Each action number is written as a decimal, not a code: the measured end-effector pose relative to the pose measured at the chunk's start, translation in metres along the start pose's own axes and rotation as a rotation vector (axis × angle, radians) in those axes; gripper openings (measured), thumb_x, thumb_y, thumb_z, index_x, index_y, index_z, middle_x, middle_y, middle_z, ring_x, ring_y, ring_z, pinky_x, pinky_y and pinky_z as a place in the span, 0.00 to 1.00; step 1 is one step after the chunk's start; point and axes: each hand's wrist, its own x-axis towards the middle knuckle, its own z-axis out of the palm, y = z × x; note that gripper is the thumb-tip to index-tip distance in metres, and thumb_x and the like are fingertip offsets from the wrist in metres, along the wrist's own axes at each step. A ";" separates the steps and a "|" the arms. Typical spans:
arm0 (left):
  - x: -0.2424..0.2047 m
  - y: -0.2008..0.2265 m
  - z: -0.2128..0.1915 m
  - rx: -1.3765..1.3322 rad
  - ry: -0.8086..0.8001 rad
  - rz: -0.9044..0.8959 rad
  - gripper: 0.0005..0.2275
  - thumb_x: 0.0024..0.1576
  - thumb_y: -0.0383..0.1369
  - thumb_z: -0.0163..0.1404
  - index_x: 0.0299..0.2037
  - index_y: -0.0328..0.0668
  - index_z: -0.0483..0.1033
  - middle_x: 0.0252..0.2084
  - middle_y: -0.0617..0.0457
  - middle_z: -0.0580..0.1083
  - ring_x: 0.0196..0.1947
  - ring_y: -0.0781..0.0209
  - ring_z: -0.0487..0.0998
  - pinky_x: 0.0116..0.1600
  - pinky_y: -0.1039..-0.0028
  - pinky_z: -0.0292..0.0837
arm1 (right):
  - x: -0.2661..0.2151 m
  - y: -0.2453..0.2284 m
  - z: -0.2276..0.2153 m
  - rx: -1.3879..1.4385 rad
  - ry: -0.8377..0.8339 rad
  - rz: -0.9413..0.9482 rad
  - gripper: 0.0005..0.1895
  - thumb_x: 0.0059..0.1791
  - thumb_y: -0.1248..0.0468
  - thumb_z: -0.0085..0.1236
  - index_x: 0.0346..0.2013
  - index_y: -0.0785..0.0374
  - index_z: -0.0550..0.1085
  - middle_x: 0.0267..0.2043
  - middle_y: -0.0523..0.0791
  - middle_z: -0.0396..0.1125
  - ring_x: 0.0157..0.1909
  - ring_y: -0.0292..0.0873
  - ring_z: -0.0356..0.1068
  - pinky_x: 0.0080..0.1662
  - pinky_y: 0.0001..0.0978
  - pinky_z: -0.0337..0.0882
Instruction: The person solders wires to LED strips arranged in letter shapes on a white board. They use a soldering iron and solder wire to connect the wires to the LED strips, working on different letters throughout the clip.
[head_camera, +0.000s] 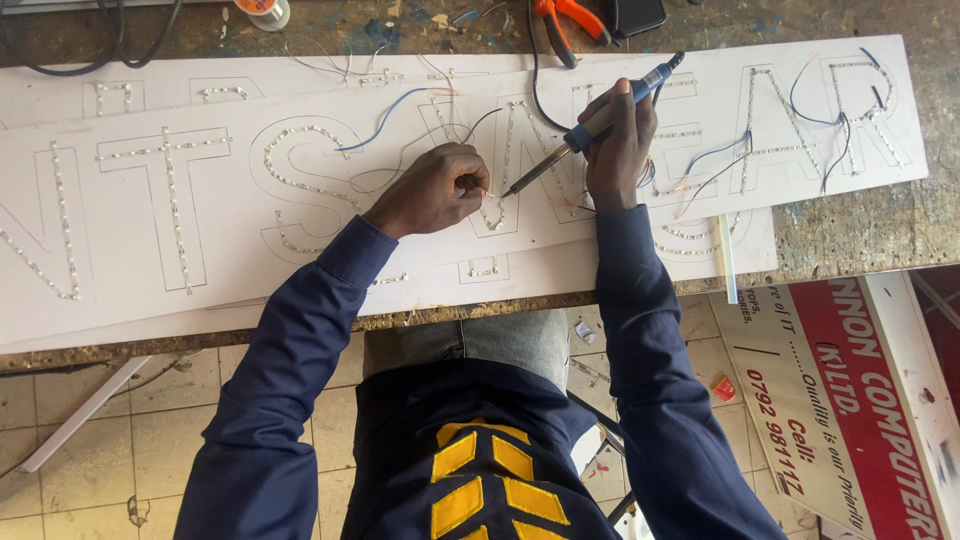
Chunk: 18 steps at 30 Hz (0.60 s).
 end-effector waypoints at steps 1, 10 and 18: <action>0.000 0.001 0.000 0.000 0.000 0.001 0.06 0.56 0.21 0.55 0.32 0.44 0.76 0.31 0.55 0.75 0.35 0.57 0.72 0.43 0.64 0.70 | 0.002 0.004 -0.002 0.000 0.001 -0.001 0.19 0.59 0.47 0.52 0.33 0.58 0.67 0.24 0.47 0.70 0.16 0.39 0.61 0.19 0.29 0.57; 0.000 0.000 0.000 -0.013 0.011 0.016 0.05 0.56 0.21 0.54 0.33 0.43 0.76 0.31 0.54 0.74 0.34 0.57 0.71 0.42 0.64 0.69 | 0.004 0.009 -0.004 0.048 -0.014 -0.046 0.20 0.60 0.47 0.53 0.34 0.57 0.69 0.24 0.47 0.71 0.14 0.37 0.57 0.17 0.28 0.53; -0.001 0.000 -0.001 -0.014 0.008 0.034 0.05 0.57 0.21 0.55 0.33 0.44 0.76 0.32 0.54 0.75 0.35 0.56 0.72 0.42 0.63 0.69 | 0.009 0.018 -0.010 0.185 -0.054 -0.035 0.18 0.60 0.50 0.57 0.34 0.58 0.70 0.24 0.47 0.69 0.19 0.40 0.65 0.20 0.31 0.62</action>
